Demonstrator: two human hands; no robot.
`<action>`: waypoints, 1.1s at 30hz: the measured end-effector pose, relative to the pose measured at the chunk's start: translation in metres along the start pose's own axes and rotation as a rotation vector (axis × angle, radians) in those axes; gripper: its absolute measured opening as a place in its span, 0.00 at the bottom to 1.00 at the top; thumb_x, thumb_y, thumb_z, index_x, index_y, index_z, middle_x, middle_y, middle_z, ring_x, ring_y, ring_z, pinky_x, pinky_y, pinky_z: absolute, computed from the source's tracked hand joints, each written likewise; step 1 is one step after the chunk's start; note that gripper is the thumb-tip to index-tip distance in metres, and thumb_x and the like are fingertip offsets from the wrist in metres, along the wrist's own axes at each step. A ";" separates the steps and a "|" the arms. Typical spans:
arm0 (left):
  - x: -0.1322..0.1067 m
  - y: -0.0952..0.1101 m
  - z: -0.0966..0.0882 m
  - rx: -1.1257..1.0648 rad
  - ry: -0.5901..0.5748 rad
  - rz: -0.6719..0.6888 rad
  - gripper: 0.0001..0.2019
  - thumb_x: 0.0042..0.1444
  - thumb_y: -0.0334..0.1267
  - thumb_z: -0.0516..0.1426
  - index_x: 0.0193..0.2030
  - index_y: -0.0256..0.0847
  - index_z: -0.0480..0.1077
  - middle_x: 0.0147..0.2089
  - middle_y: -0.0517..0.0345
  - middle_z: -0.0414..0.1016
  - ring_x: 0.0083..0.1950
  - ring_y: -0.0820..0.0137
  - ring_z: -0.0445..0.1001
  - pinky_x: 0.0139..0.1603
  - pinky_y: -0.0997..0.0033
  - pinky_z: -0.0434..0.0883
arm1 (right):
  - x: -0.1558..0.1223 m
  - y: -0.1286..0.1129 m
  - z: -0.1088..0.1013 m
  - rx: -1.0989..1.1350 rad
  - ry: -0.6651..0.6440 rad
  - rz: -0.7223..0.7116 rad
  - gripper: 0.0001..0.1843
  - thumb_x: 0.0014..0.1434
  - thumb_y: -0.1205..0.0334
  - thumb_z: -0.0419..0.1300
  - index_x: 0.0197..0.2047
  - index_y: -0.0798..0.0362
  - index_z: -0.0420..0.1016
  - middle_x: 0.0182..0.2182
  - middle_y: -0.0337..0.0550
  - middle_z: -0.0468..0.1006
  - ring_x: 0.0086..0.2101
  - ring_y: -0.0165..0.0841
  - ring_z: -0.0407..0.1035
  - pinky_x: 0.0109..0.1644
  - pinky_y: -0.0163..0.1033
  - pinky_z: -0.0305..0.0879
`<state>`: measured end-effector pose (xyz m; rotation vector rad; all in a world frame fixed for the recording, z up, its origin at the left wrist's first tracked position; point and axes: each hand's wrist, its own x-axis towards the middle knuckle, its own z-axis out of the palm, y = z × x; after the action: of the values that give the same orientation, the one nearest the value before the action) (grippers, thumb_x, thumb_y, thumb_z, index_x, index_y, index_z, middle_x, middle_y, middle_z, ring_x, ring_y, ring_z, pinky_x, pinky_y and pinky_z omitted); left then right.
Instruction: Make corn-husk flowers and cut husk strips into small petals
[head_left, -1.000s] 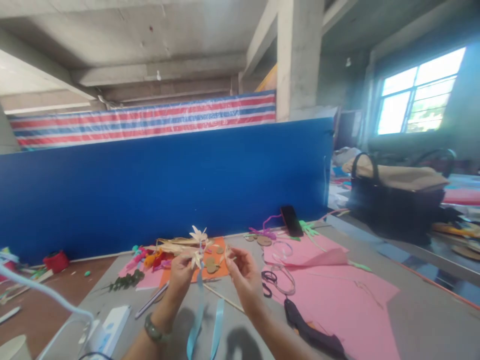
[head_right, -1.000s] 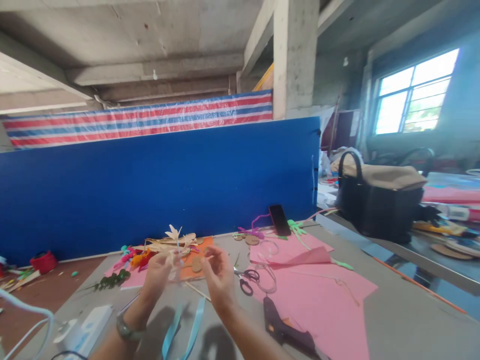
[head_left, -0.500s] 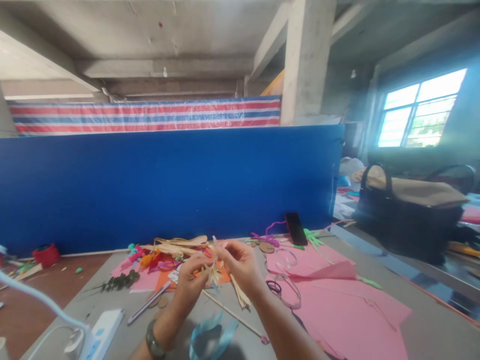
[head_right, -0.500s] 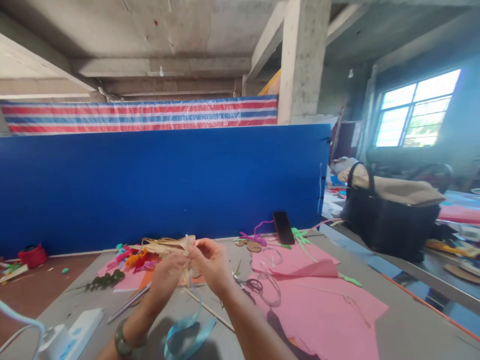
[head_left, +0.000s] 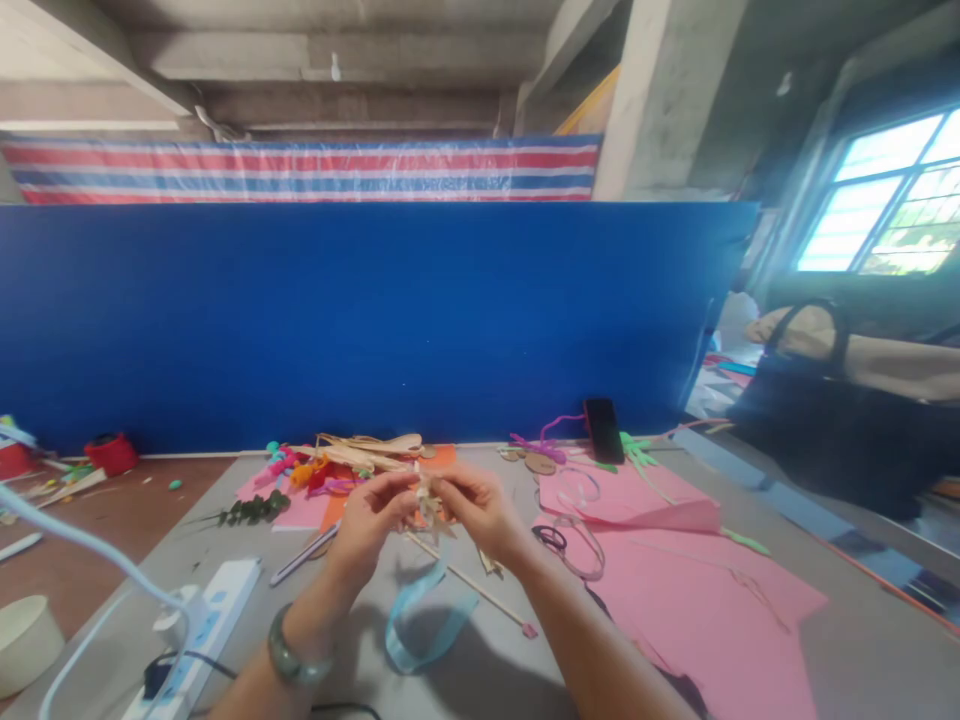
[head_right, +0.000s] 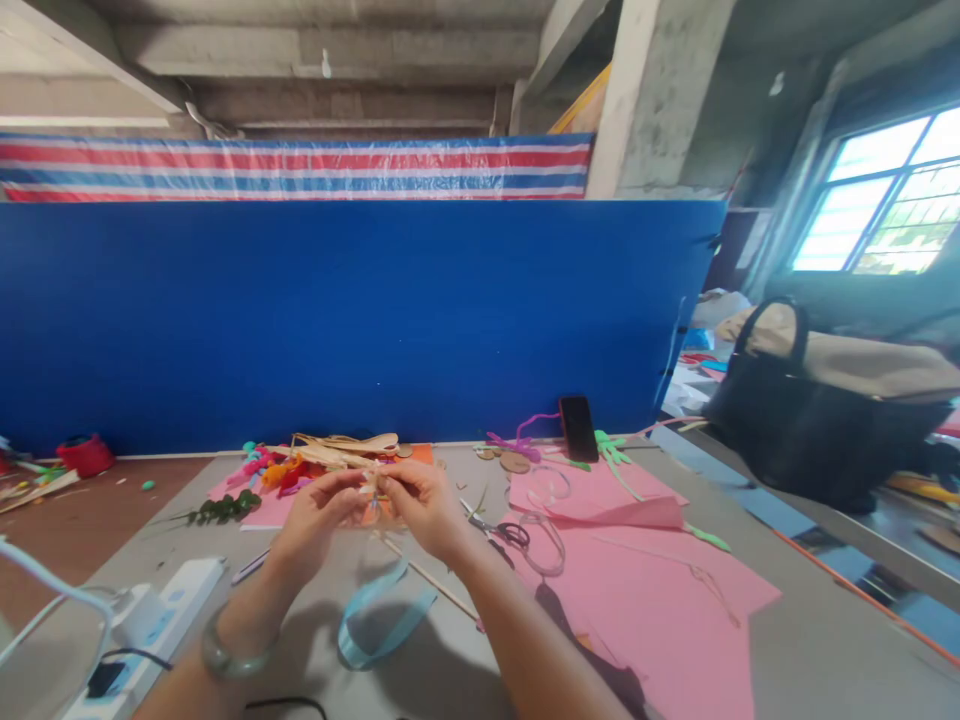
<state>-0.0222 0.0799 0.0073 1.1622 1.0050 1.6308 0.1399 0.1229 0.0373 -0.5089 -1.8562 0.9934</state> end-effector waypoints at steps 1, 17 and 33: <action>-0.003 0.002 0.001 0.009 0.000 0.004 0.16 0.43 0.41 0.66 0.40 0.37 0.77 0.26 0.57 0.76 0.23 0.75 0.69 0.25 0.77 0.66 | -0.001 -0.002 0.001 -0.030 -0.024 -0.035 0.13 0.60 0.55 0.57 0.37 0.52 0.80 0.26 0.42 0.75 0.24 0.29 0.66 0.26 0.32 0.63; -0.004 0.034 0.035 0.035 -0.047 0.096 0.12 0.45 0.37 0.65 0.38 0.37 0.78 0.33 0.51 0.81 0.33 0.65 0.77 0.34 0.69 0.75 | -0.007 -0.018 0.001 0.119 0.196 0.003 0.10 0.55 0.58 0.62 0.38 0.55 0.73 0.25 0.41 0.77 0.26 0.32 0.73 0.30 0.37 0.70; 0.000 0.015 0.029 -0.016 -0.061 0.077 0.11 0.52 0.42 0.61 0.37 0.35 0.77 0.32 0.52 0.78 0.34 0.67 0.75 0.40 0.67 0.73 | -0.009 -0.008 0.004 -0.062 0.246 -0.041 0.09 0.57 0.59 0.60 0.37 0.54 0.78 0.29 0.45 0.78 0.27 0.32 0.71 0.30 0.36 0.69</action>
<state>0.0029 0.0789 0.0279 1.2462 0.9172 1.6507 0.1409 0.1107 0.0378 -0.6000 -1.6739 0.8087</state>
